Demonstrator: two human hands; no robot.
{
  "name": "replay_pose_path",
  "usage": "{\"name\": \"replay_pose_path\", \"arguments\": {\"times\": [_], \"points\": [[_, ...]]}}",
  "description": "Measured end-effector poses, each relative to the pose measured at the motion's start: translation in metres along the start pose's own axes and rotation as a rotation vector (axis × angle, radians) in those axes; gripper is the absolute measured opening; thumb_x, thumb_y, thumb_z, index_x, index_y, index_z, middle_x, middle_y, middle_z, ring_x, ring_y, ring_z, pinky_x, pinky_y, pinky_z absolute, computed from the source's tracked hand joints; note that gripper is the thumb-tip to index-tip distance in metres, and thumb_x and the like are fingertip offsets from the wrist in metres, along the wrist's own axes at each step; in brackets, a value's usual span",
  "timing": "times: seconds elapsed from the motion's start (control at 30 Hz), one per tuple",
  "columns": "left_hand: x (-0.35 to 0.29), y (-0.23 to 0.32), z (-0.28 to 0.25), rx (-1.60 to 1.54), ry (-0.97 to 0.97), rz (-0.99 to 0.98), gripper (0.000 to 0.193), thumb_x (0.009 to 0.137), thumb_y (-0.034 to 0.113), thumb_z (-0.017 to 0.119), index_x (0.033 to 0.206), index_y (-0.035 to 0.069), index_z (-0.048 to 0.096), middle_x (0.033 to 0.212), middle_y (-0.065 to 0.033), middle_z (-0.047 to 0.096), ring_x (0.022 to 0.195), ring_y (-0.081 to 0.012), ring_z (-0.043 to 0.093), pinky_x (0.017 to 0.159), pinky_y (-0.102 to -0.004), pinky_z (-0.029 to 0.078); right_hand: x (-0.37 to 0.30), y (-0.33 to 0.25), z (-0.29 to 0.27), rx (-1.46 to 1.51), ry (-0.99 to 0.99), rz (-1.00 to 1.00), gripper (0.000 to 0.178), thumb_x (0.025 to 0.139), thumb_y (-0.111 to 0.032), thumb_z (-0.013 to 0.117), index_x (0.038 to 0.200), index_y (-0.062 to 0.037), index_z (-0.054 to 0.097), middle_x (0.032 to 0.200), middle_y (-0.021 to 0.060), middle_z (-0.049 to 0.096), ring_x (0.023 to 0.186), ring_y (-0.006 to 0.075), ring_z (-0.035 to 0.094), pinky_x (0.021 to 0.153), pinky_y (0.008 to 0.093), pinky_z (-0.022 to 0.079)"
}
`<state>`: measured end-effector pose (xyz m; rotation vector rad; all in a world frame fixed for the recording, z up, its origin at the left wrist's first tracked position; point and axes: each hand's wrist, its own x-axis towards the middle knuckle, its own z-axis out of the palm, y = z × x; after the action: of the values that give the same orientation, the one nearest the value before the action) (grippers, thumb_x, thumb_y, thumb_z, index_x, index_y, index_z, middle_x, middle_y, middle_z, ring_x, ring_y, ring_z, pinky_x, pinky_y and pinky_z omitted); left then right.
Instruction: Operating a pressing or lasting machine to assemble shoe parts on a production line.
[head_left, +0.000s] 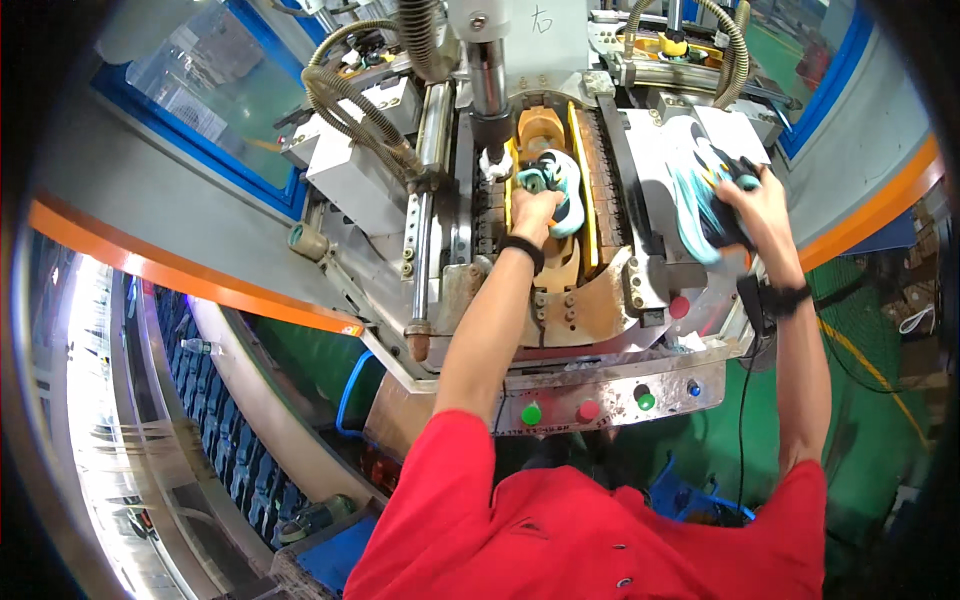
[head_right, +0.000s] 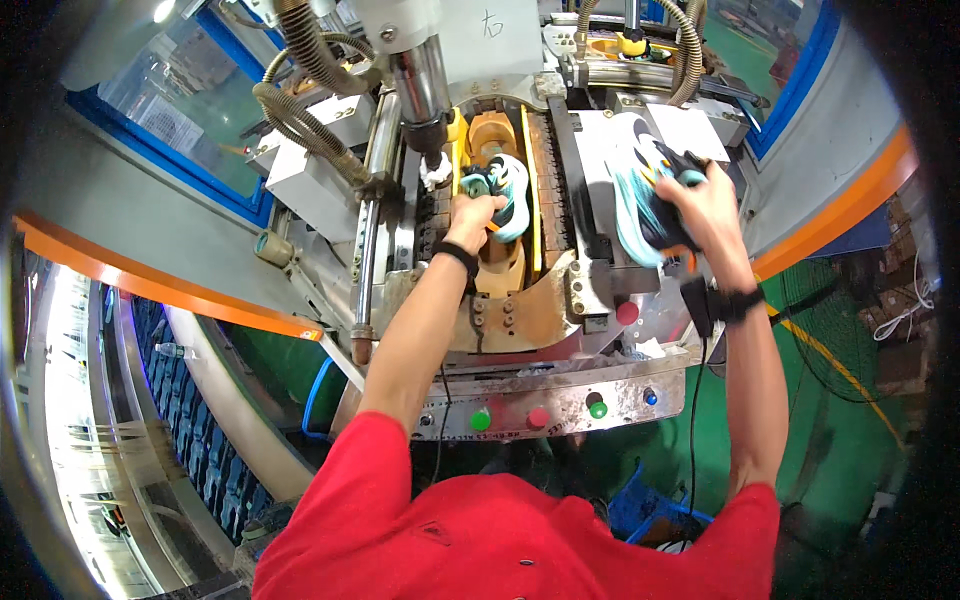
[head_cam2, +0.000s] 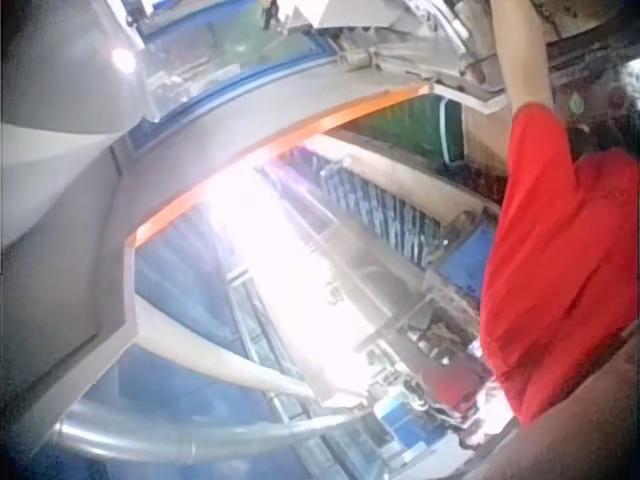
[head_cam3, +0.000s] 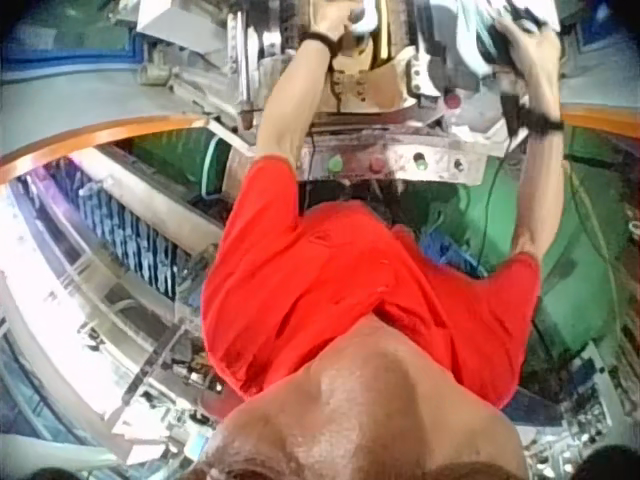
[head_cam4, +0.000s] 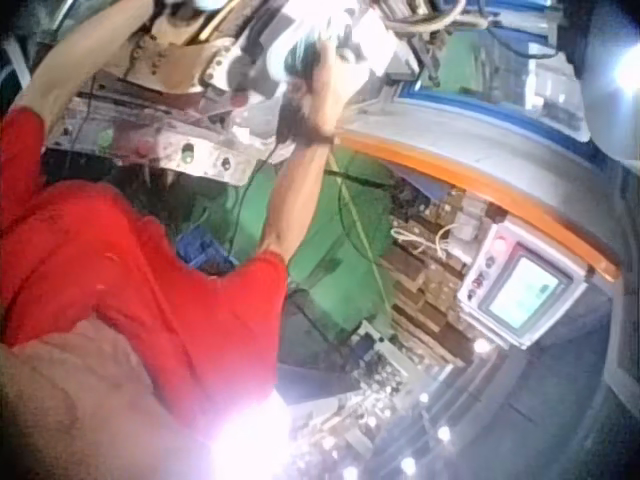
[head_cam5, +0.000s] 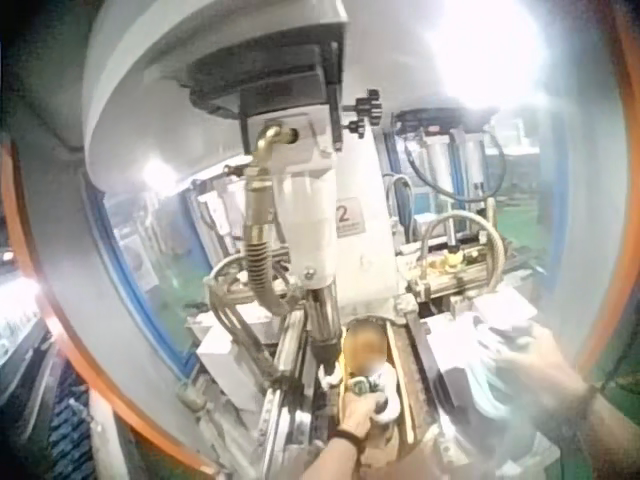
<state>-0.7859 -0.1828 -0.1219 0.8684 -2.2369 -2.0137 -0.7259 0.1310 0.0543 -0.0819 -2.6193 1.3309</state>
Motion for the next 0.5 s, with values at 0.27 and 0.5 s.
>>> {"name": "replay_pose_path", "arguments": {"times": [0.27,0.5], "points": [[-0.270,0.054,-0.148,-0.524,-0.383,-0.231,0.033,0.090,0.013,0.067,0.118,-0.002,0.058,0.106,-0.0070,0.067,0.091,-0.0179,0.066,0.077,-0.0371,0.056,0.104,-0.047,0.150,-0.357,-0.430,-0.005,0.062,0.062,-0.036,0.077,0.102,0.0090,0.065,0.103,0.0233,0.068,0.097,0.0318,0.066,0.082,0.0381,0.053],[-0.410,0.008,-0.244,-0.421,0.243,-0.025,0.044,0.085,0.005,0.064,0.126,-0.005,0.051,0.114,-0.0085,0.061,0.102,-0.0157,0.059,0.095,-0.0324,0.046,0.083,-0.006,0.298,-0.549,-0.158,-0.105,0.043,0.076,-0.021,0.064,0.109,0.0056,0.054,0.103,0.0251,0.068,0.098,0.0367,0.068,0.083,0.0429,0.055]]}}
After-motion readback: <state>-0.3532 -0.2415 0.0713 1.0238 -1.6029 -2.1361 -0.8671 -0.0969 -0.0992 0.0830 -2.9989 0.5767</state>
